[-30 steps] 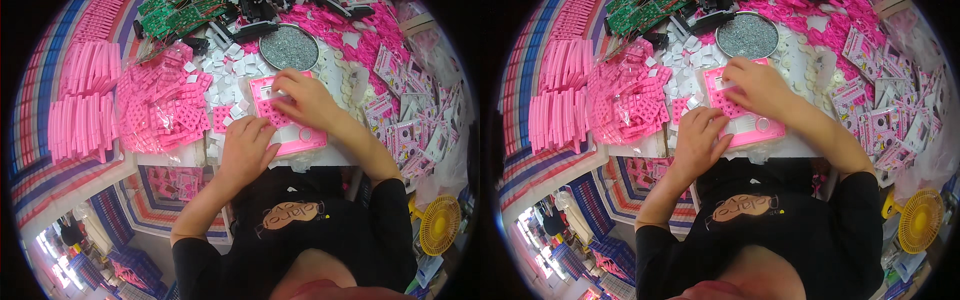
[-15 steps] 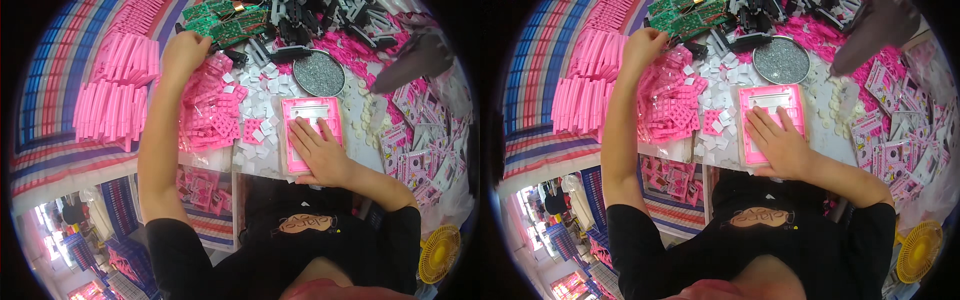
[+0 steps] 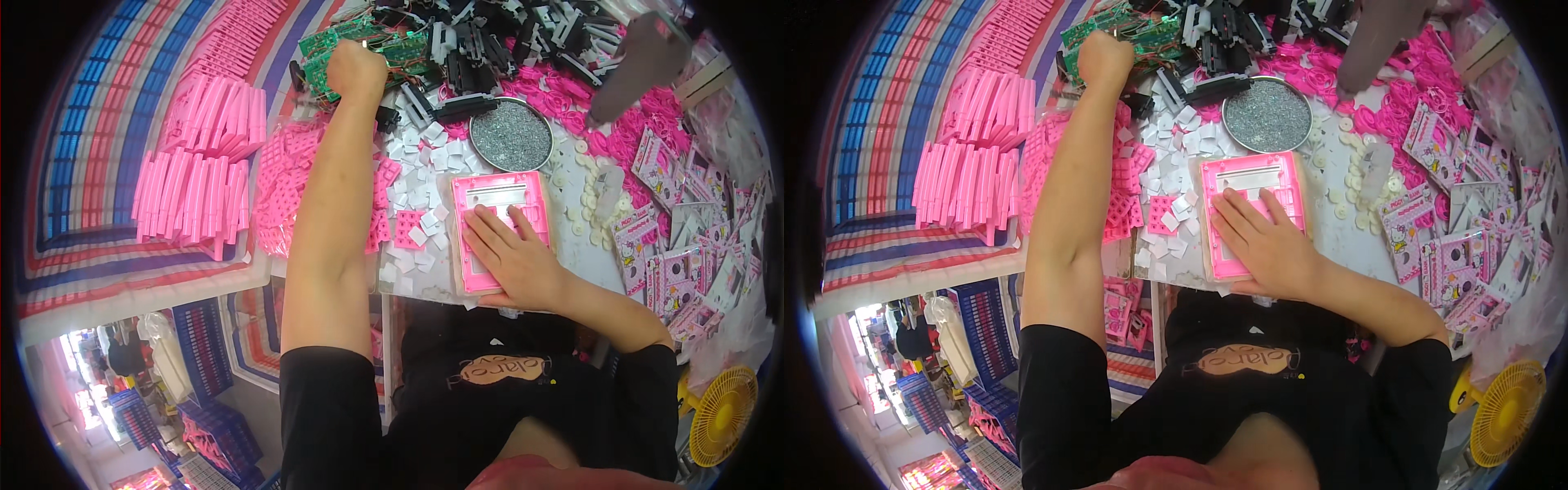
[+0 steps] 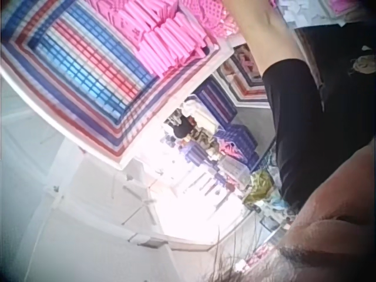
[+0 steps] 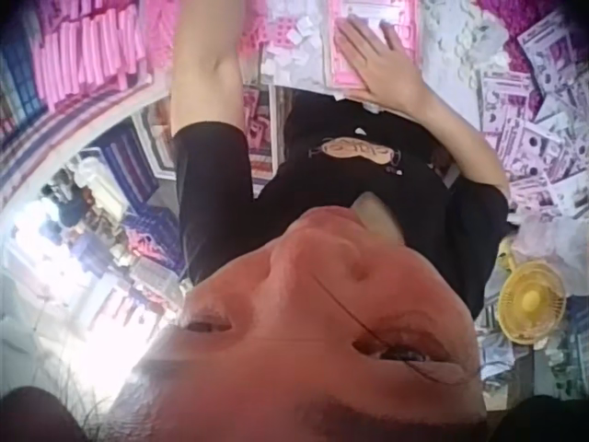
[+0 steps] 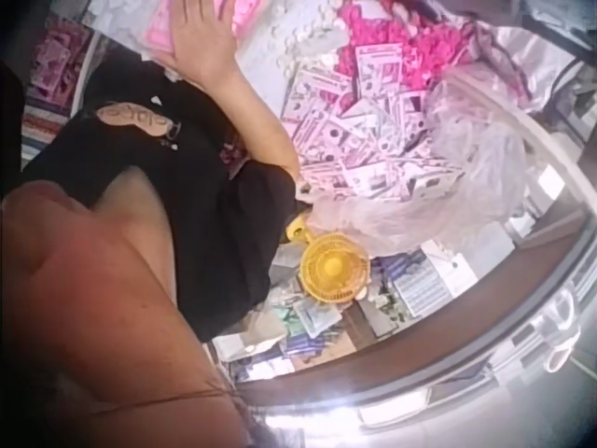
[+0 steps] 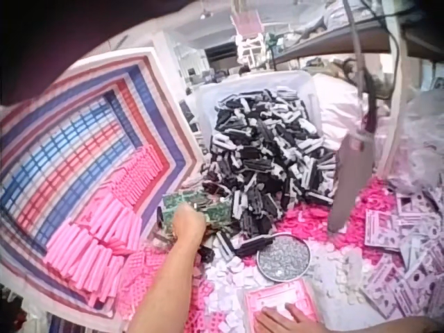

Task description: The recorder is assembling electronic toy components, including wiring and circuit boards into a plastic toy casing using an electric screwdriver.

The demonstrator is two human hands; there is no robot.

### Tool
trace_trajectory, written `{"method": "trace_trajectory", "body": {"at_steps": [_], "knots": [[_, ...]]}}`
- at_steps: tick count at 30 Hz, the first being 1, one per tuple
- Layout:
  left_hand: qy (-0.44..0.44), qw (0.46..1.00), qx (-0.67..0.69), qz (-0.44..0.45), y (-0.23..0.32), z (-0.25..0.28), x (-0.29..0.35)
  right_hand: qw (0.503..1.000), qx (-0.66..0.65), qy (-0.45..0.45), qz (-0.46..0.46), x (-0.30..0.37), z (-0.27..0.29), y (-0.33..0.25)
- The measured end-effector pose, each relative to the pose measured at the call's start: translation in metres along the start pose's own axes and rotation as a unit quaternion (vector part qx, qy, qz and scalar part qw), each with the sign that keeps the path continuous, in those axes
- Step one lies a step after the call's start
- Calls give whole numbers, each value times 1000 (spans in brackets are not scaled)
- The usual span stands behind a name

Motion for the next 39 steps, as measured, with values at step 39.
{"method": "trace_trajectory", "body": {"at_steps": [39], "knots": [[-73, 688, 721, 31, 17, 99, 280, 626, -768, 97, -96, -39, 51, 57]]}}
Point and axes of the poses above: each hand's wrist, its own x-axis away from the middle knuckle, its own z-axis out of the back of the hand, y = z × x, the point moved 6 cm from there along -x, towards the middle knuckle, and after that the axes turned 14 degrees about x, right-handed, at the moved point
